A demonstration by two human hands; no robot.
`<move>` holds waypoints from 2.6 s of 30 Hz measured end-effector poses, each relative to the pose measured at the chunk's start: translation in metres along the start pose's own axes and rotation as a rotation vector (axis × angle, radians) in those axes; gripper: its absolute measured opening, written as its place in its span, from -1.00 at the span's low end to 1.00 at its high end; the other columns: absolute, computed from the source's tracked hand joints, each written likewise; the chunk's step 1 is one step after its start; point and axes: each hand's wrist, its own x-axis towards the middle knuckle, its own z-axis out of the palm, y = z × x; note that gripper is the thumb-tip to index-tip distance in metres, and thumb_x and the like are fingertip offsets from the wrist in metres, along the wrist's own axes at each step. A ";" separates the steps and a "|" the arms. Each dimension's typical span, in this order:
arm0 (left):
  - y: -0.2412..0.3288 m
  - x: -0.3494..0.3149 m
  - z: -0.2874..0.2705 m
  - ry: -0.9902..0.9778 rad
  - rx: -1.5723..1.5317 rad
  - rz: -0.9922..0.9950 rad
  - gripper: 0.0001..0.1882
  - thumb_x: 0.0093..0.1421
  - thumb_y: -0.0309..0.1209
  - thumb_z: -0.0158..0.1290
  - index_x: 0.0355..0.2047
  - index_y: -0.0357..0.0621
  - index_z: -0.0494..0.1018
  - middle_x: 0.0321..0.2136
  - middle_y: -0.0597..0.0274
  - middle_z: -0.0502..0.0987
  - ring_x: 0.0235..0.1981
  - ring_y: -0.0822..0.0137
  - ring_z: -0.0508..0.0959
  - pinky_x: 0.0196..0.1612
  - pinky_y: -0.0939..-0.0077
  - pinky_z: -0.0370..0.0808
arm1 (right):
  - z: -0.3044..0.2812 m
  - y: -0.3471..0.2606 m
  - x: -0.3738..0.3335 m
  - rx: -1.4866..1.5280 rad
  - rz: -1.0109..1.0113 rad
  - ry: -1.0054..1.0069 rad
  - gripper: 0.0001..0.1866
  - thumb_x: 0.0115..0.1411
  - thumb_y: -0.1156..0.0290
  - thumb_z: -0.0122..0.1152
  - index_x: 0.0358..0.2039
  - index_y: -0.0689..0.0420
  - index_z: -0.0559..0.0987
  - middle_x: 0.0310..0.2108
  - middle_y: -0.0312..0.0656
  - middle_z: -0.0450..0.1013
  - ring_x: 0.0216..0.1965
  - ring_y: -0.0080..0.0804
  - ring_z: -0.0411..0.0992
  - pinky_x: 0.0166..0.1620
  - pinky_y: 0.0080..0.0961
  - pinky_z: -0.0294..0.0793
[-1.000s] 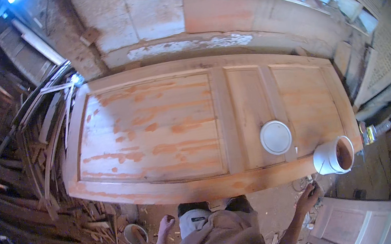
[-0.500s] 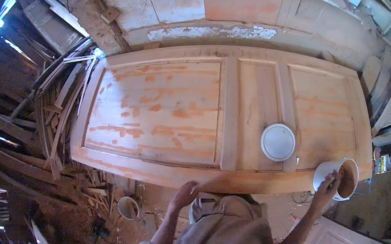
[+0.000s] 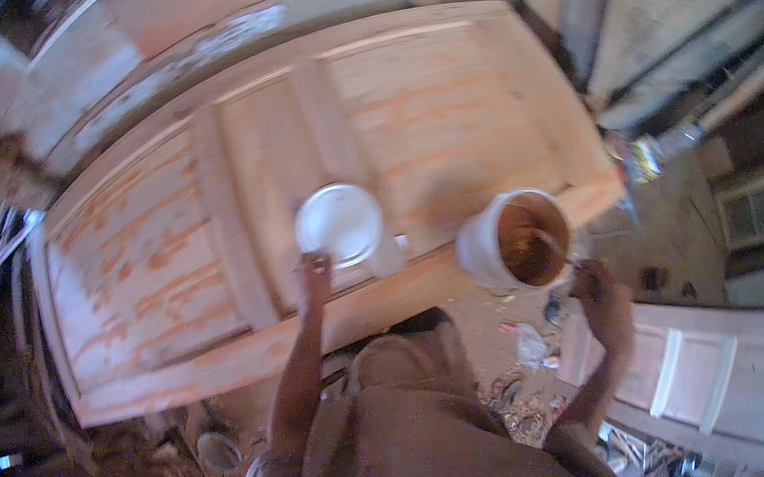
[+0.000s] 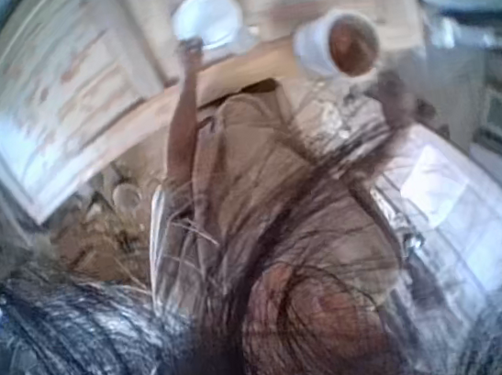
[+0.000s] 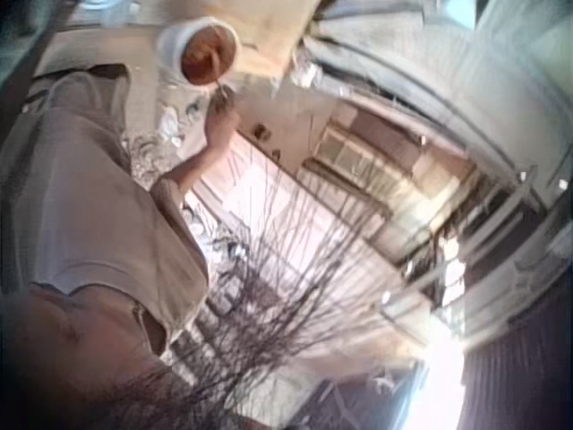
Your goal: The person applies wood filler to a wooden door using a putty knife, smoothing the reddish-brown substance into gaps and holes across the door panels while taking additional filler from a white bucket.
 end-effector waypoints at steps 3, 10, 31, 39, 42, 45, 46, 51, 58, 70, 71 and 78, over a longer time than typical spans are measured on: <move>0.037 -0.007 0.013 0.002 0.145 -0.060 -0.67 0.14 -0.32 0.19 -0.21 -0.29 0.40 -0.30 -0.14 0.54 -0.18 -0.13 0.57 -0.11 0.01 0.51 | 0.008 0.008 0.014 -0.052 0.042 0.036 -0.77 0.15 0.49 0.23 -0.16 0.17 0.64 -0.35 0.10 0.58 -0.30 0.05 0.58 -0.22 -0.12 0.53; 0.017 0.002 0.049 0.201 0.190 -0.098 -0.70 0.11 -0.38 0.16 -0.28 -0.34 0.33 -0.37 -0.20 0.51 -0.28 -0.19 0.52 -0.17 -0.08 0.45 | 0.059 0.036 0.075 -0.254 -0.055 0.019 -0.69 0.11 0.39 0.23 -0.10 0.10 0.62 -0.24 0.06 0.58 -0.26 0.07 0.57 -0.18 -0.06 0.56; -0.069 -0.094 -0.192 0.414 -0.842 -0.458 -0.64 0.22 -0.33 0.07 0.03 -0.03 0.39 -0.25 0.31 0.46 -0.33 0.41 0.45 -0.33 0.52 0.43 | 0.072 0.041 0.136 -0.298 -0.400 -0.063 -0.83 0.07 0.32 0.21 -0.32 0.05 0.65 -0.25 0.02 0.56 -0.25 0.02 0.56 -0.17 -0.04 0.57; -0.213 -0.181 -0.245 0.708 -0.699 -0.350 -0.87 0.27 -0.37 -0.06 -0.28 -0.15 0.41 -0.52 0.31 0.43 -0.58 0.39 0.39 -0.55 0.54 0.34 | 0.032 0.043 0.124 -0.294 -0.415 -0.324 -0.80 0.01 0.31 0.27 -0.34 0.06 0.66 -0.36 0.03 0.57 -0.28 0.03 0.56 -0.15 -0.06 0.56; -0.249 -0.202 -0.251 0.830 -1.087 -0.517 -0.85 0.27 -0.38 -0.11 -0.30 -0.16 0.41 -0.54 0.32 0.42 -0.61 0.37 0.39 -0.58 0.52 0.30 | 0.005 0.037 0.120 -0.219 -0.401 -0.322 -0.79 0.00 0.30 0.29 -0.33 0.04 0.68 -0.43 0.03 0.57 -0.29 0.04 0.57 -0.17 -0.06 0.56; -0.257 -0.200 -0.241 0.839 -1.170 -0.607 -0.85 0.24 -0.37 -0.08 -0.29 -0.16 0.42 -0.53 0.31 0.43 -0.60 0.37 0.39 -0.58 0.53 0.28 | 0.004 0.033 0.128 -0.340 -0.379 -0.262 -0.78 0.00 0.30 0.28 -0.31 0.03 0.68 -0.40 0.02 0.57 -0.29 0.05 0.56 -0.18 -0.05 0.56; -0.259 -0.204 -0.240 0.841 -1.170 -0.605 -0.85 0.24 -0.37 -0.08 -0.29 -0.16 0.42 -0.53 0.31 0.43 -0.60 0.37 0.39 -0.58 0.53 0.28 | 0.017 0.032 0.134 -0.357 -0.394 -0.214 -0.80 0.00 0.31 0.28 -0.34 0.05 0.67 -0.40 0.03 0.57 -0.29 0.06 0.56 -0.19 -0.06 0.56; -0.259 -0.196 -0.217 0.919 -1.061 -0.589 -0.75 0.18 -0.36 -0.05 -0.19 -0.20 0.47 -0.41 0.25 0.48 -0.53 0.35 0.45 -0.57 0.55 0.32 | 0.076 0.041 0.159 -0.369 -0.532 -0.169 -0.83 0.02 0.33 0.25 -0.50 0.19 0.57 -0.41 0.06 0.55 -0.28 0.05 0.55 -0.18 -0.02 0.54; -0.221 -0.203 -0.208 0.928 -0.822 -0.685 -0.64 0.21 -0.35 -0.02 -0.04 -0.30 0.46 -0.28 0.16 0.54 -0.46 0.28 0.52 -0.52 0.51 0.44 | 0.029 0.045 0.148 -0.237 -0.487 -0.377 -0.83 0.02 0.32 0.24 -0.39 0.09 0.65 -0.34 0.02 0.58 -0.23 0.04 0.56 -0.12 -0.03 0.54; -0.221 -0.213 -0.204 0.804 -0.830 -0.651 -0.63 0.32 -0.31 -0.01 0.01 -0.35 0.39 -0.19 0.01 0.53 -0.27 0.21 0.59 -0.36 0.42 0.61 | 0.076 0.036 0.166 -0.307 -0.581 -0.326 -0.81 0.06 0.32 0.22 -0.39 0.17 0.63 -0.36 0.08 0.56 -0.24 0.06 0.54 -0.16 -0.01 0.52; -0.218 -0.211 -0.202 0.772 -0.819 -0.658 -0.63 0.33 -0.30 -0.01 0.03 -0.33 0.38 -0.17 0.03 0.53 -0.25 0.21 0.59 -0.32 0.41 0.61 | 0.066 0.036 0.164 -0.312 -0.583 -0.331 -0.81 0.06 0.32 0.22 -0.39 0.17 0.63 -0.36 0.08 0.56 -0.24 0.06 0.54 -0.16 -0.01 0.52; -0.228 -0.222 -0.219 0.714 -0.716 -0.772 -0.53 0.36 -0.27 -0.03 0.24 -0.09 0.27 -0.06 0.14 0.52 -0.16 0.19 0.59 -0.18 0.32 0.54 | -0.003 0.063 0.158 0.081 -0.431 -0.556 -0.78 0.19 0.32 0.25 -0.21 0.16 0.65 -0.31 -0.09 0.59 -0.31 -0.28 0.57 -0.21 -0.35 0.54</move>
